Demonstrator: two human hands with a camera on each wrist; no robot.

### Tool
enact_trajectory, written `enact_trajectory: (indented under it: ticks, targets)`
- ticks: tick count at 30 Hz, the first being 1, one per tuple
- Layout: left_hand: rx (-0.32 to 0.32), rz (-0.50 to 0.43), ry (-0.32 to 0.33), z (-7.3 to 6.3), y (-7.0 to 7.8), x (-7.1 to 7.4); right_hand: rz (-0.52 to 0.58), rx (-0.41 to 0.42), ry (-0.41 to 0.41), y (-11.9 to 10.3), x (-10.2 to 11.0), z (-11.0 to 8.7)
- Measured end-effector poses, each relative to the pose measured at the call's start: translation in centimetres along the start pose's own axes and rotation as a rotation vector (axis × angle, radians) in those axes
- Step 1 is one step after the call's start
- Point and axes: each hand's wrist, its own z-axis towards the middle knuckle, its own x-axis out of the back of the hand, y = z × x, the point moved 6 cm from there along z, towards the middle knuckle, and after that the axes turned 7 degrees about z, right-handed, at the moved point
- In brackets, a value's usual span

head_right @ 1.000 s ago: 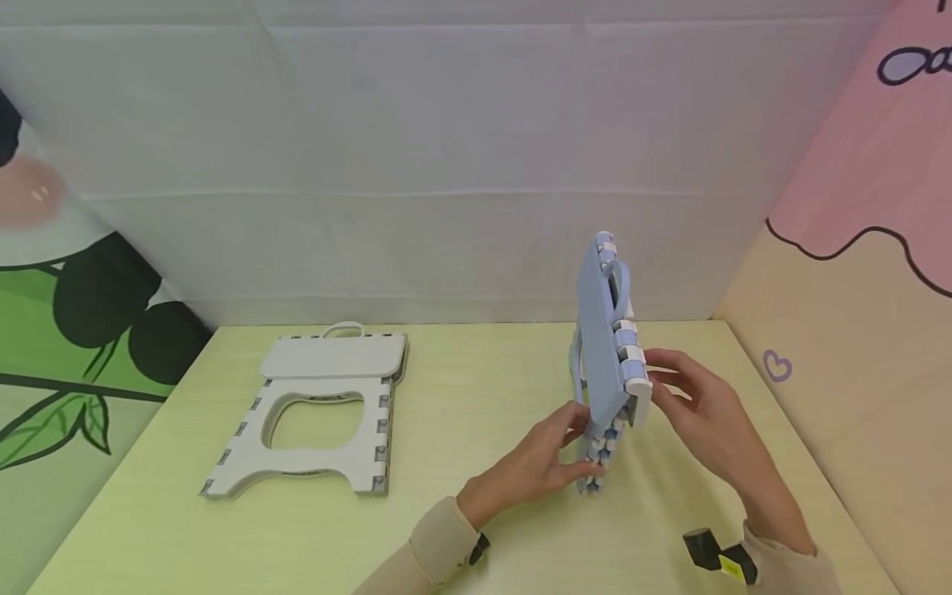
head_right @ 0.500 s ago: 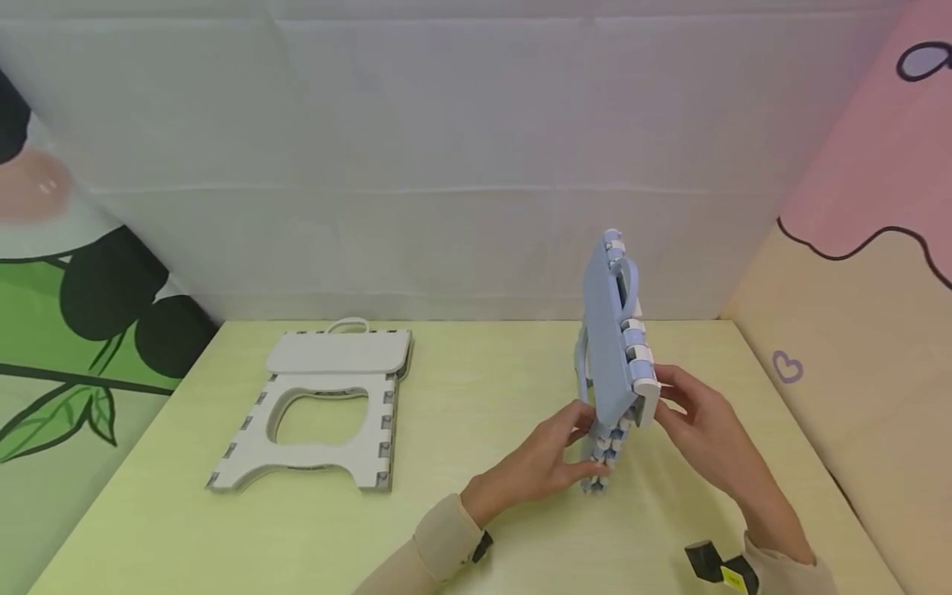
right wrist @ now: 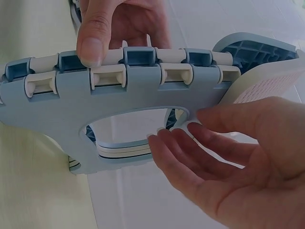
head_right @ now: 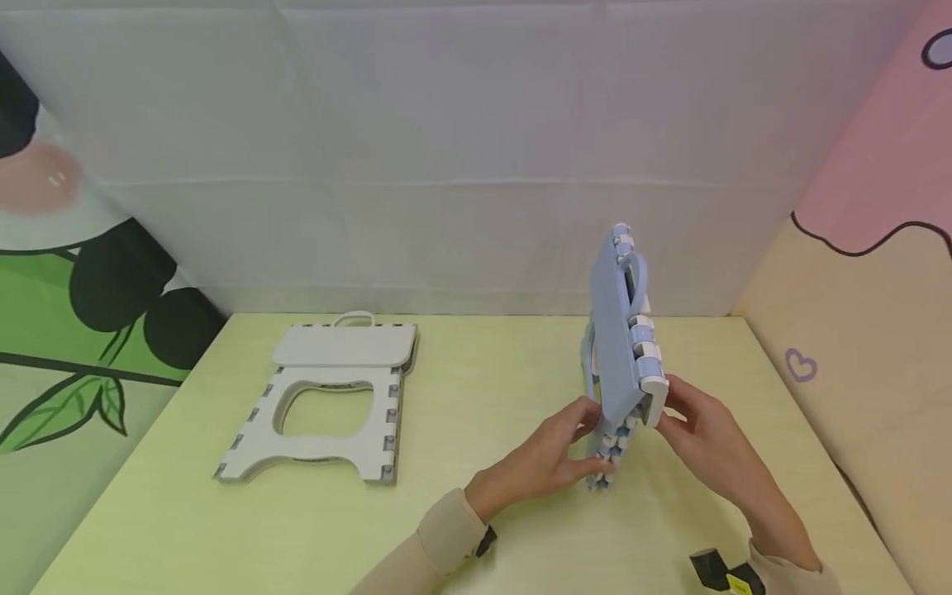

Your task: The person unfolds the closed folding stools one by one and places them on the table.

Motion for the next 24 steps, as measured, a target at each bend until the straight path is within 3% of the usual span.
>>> enact_trajectory:
  ticks: [8,15,24]
  targets:
    - [-0.011,-0.001,0.009,0.2,0.1,0.2,-0.042,-0.069,-0.022,0.4,-0.1,0.0]
    - [0.011,-0.010,-0.008,-0.1,0.1,0.1,-0.005,-0.068,-0.061,0.7,-1.0,-0.6]
    - [-0.025,0.003,0.017,0.1,0.3,0.1,-0.016,-0.116,-0.104,0.9,-1.4,-1.1]
